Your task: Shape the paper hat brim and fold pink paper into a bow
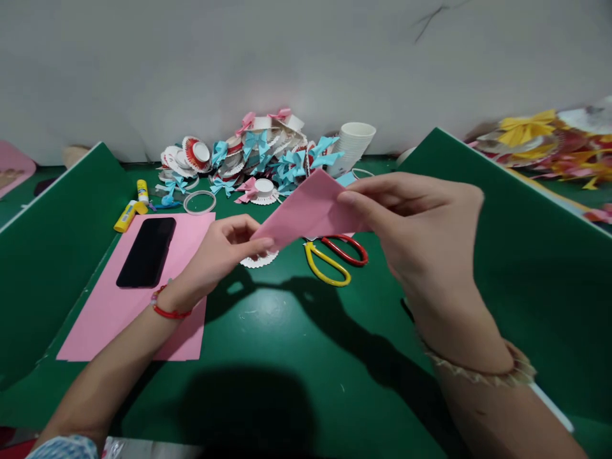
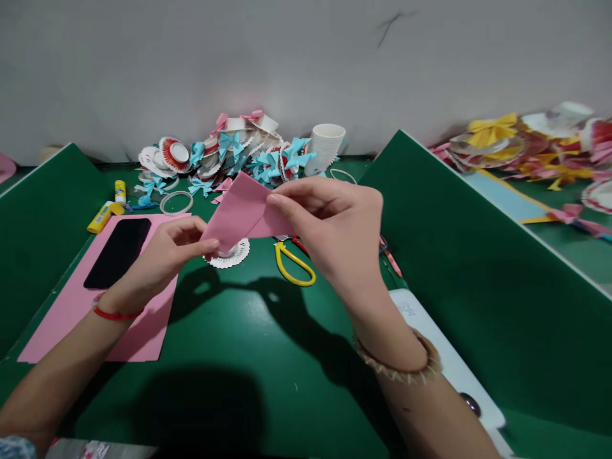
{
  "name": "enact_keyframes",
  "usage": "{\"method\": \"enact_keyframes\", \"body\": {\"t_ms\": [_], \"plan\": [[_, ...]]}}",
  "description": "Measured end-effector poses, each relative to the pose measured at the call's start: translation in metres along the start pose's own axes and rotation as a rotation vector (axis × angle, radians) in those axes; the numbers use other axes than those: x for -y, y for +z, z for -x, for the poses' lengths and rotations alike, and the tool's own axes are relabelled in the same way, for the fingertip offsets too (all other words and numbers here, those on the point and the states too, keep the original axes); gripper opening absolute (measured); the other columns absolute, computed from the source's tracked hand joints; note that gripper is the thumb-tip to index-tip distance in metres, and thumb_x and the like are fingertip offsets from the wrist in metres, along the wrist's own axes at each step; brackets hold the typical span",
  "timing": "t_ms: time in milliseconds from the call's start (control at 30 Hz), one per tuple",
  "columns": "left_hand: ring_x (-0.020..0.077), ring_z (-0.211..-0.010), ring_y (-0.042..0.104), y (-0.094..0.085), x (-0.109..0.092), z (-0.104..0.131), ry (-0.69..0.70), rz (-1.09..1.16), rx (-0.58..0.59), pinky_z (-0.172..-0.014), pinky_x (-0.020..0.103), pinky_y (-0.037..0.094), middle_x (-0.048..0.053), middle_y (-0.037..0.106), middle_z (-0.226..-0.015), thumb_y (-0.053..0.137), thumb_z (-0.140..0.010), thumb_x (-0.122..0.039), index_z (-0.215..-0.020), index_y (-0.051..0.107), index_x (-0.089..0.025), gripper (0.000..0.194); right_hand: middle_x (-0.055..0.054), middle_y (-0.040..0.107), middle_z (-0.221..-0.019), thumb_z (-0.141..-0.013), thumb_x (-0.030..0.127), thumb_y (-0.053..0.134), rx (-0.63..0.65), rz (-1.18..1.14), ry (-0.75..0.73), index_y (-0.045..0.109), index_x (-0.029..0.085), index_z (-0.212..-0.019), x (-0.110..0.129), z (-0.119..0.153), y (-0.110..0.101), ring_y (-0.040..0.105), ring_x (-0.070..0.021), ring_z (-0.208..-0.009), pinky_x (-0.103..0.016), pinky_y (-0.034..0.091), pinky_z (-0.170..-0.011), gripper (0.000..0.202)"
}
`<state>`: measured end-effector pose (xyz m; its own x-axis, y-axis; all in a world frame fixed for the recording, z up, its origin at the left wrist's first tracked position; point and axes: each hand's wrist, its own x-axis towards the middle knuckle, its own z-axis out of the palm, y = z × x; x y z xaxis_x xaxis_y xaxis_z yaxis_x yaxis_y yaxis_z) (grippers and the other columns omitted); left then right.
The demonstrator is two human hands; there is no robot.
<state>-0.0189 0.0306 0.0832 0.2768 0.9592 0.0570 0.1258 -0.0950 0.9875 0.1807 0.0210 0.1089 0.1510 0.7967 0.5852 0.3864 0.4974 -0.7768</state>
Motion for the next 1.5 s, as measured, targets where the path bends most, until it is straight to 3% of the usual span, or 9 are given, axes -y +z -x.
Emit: {"method": "enact_keyframes", "body": {"t_ms": [100, 233, 333, 467, 600, 700, 900, 1100, 1500], "plan": [[0.0085, -0.052, 0.05, -0.003, 0.005, -0.007, -0.019, -0.18, -0.183, -0.05, 0.02, 0.04, 0.0, 0.056, -0.056, 0.067, -0.069, -0.036, -0.059, 0.057, -0.013, 0.027, -0.003, 0.071, -0.069, -0.074, 0.01, 0.063, -0.06, 0.305, -0.449, 0.071, 0.023, -0.073, 0.006, 0.007, -0.001, 0.063, -0.0148, -0.063, -0.027, 0.049, -0.057, 0.015], [0.0123, -0.05, 0.053, -0.002, -0.004, -0.009, -0.227, 0.169, -0.014, -0.048, 0.023, 0.042, 0.003, 0.056, -0.052, 0.048, -0.079, -0.055, -0.06, 0.056, -0.014, 0.046, 0.0, 0.073, -0.08, -0.076, 0.01, 0.06, 0.138, 0.427, -1.008, 0.068, 0.026, -0.07, 0.008, 0.017, 0.008, 0.066, -0.0158, -0.07, -0.026, 0.053, -0.063, 0.019], [0.0093, -0.051, 0.05, 0.001, -0.016, -0.003, -0.139, 0.245, -0.078, -0.048, 0.021, 0.039, -0.001, 0.053, -0.054, 0.062, -0.073, -0.048, -0.061, 0.054, -0.015, 0.036, -0.002, 0.073, -0.079, -0.077, 0.01, 0.057, 0.31, 0.44, -1.187, 0.067, 0.021, -0.065, 0.004, 0.021, 0.021, 0.065, -0.0148, -0.066, -0.026, 0.054, -0.062, 0.019], [0.0074, -0.051, 0.042, 0.003, -0.024, 0.004, -0.017, 0.081, -0.138, -0.046, 0.02, 0.034, -0.003, 0.051, -0.058, 0.071, -0.067, -0.038, -0.068, 0.056, -0.014, 0.028, -0.002, 0.071, -0.076, -0.08, 0.021, 0.058, 0.472, 0.327, -0.855, 0.065, 0.023, -0.069, 0.0, 0.022, 0.029, 0.063, -0.0167, -0.069, -0.031, 0.051, -0.06, 0.013], [0.007, -0.049, 0.033, 0.004, -0.021, 0.009, 0.064, -0.125, -0.015, -0.044, 0.021, 0.026, -0.004, 0.042, -0.055, 0.063, -0.075, -0.037, -0.064, 0.053, -0.015, 0.027, -0.004, 0.068, -0.077, -0.079, 0.02, 0.06, 0.216, 0.154, -0.422, 0.066, 0.025, -0.072, 0.006, 0.018, 0.023, 0.062, -0.018, -0.073, -0.034, 0.051, -0.068, 0.01], [0.0068, -0.049, 0.029, 0.008, -0.018, 0.014, 0.139, -0.26, 0.036, -0.046, 0.021, 0.025, -0.005, 0.036, -0.055, 0.056, -0.081, -0.033, -0.06, 0.048, -0.016, 0.028, -0.005, 0.065, -0.083, -0.076, 0.019, 0.064, 0.136, 0.087, -0.25, 0.067, 0.024, -0.072, 0.009, 0.015, 0.02, 0.061, -0.0195, -0.081, -0.036, 0.051, -0.073, 0.007], [0.0083, -0.055, 0.037, 0.021, -0.018, 0.023, 0.211, -0.463, 0.063, -0.052, 0.021, 0.029, -0.004, 0.047, -0.061, 0.047, -0.085, -0.021, -0.072, 0.054, -0.015, 0.016, -0.003, 0.066, -0.086, -0.071, 0.016, 0.068, 0.308, -0.162, -0.035, 0.067, 0.021, -0.068, 0.006, 0.015, 0.022, 0.062, -0.0182, -0.087, -0.035, 0.052, -0.078, 0.005], [0.0082, -0.054, 0.035, 0.026, -0.016, 0.026, 0.198, -0.439, 0.112, -0.052, 0.021, 0.029, -0.005, 0.044, -0.059, 0.047, -0.085, -0.018, -0.063, 0.045, -0.016, 0.021, -0.002, 0.07, -0.07, -0.069, 0.018, 0.068, 0.331, -0.285, 0.209, 0.067, 0.018, -0.066, 0.011, 0.017, 0.02, 0.065, -0.0141, -0.065, -0.027, 0.055, -0.061, 0.004], [0.0076, -0.051, 0.028, 0.028, -0.018, 0.026, 0.09, -0.312, 0.218, -0.049, 0.022, 0.027, -0.006, 0.033, -0.056, 0.044, -0.087, -0.023, -0.06, 0.037, -0.017, 0.029, 0.001, 0.068, -0.063, -0.066, 0.015, 0.07, 0.284, -0.246, 0.231, 0.066, 0.018, -0.063, 0.01, 0.018, 0.023, 0.063, -0.0117, -0.057, -0.023, 0.052, -0.054, 0.007]]}}
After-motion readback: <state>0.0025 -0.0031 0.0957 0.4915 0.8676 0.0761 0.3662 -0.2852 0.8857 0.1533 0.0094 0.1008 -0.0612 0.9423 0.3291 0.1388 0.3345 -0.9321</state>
